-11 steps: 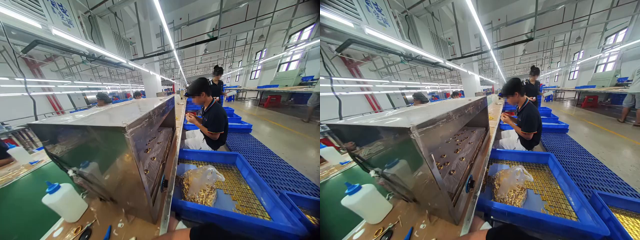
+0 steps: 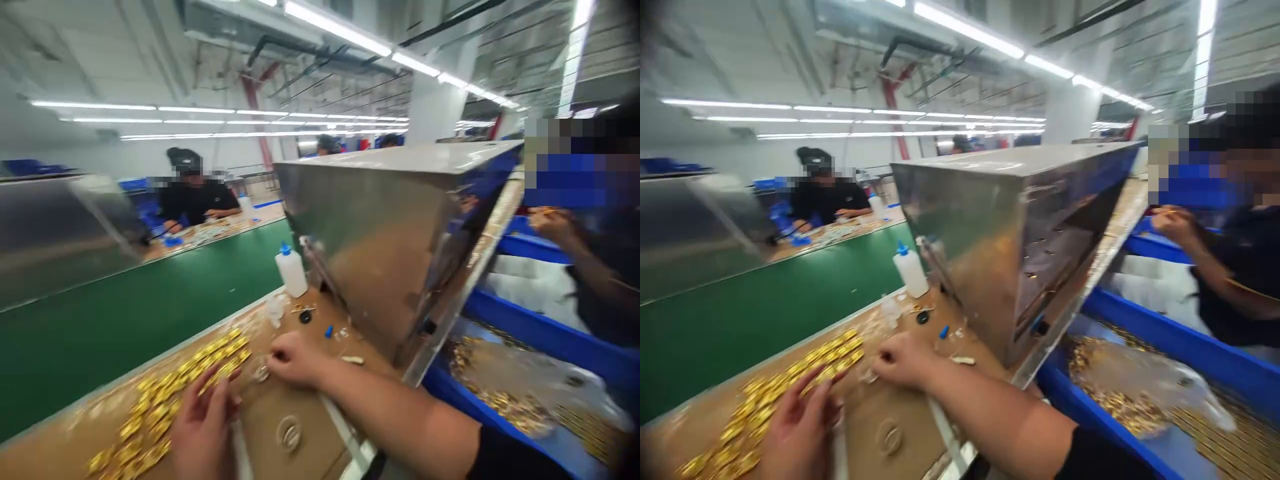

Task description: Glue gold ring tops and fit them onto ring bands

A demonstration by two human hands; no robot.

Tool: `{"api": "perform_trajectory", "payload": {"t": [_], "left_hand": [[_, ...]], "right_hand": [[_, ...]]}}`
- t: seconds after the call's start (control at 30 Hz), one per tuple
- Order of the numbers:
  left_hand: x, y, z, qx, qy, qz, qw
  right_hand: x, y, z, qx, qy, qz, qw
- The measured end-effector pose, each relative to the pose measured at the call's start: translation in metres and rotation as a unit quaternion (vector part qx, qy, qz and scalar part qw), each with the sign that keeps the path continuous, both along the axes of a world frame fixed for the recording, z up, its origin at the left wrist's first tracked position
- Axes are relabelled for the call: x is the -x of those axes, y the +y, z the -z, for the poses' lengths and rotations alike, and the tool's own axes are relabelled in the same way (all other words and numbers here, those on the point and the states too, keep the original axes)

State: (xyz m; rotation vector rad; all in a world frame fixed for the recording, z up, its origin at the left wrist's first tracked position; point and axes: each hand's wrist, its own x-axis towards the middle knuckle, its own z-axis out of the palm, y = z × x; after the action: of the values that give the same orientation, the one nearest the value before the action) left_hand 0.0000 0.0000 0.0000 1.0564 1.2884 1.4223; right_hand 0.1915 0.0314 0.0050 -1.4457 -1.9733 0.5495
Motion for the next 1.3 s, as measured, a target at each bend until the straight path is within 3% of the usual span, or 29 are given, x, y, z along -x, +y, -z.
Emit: {"api": "perform_trajectory", "payload": {"t": [0.1, 0.3, 0.67, 1.03, 1.3], "left_hand": [[0.008, -0.007, -0.006, 0.037, -0.028, -0.003, 0.999], [0.009, -0.01, -0.023, 0.072, -0.052, 0.041, 0.995], [-0.004, -0.023, -0.001, 0.103, -0.001, 0.079, 0.992], [-0.001, -0.024, 0.008, 0.107, 0.015, 0.091, 0.99], [-0.003, -0.024, 0.004, 0.119, 0.026, 0.098, 0.988]], "right_hand": [[-0.001, 0.004, 0.008, -0.007, 0.014, -0.01, 1.0], [-0.003, 0.0, 0.007, -0.008, 0.024, -0.009, 1.0], [0.0, 0.003, 0.008, -0.018, 0.035, -0.014, 0.999], [-0.001, 0.003, 0.009, -0.019, 0.046, -0.021, 0.999], [0.0, 0.003, 0.009, -0.012, 0.046, -0.021, 0.999]]}}
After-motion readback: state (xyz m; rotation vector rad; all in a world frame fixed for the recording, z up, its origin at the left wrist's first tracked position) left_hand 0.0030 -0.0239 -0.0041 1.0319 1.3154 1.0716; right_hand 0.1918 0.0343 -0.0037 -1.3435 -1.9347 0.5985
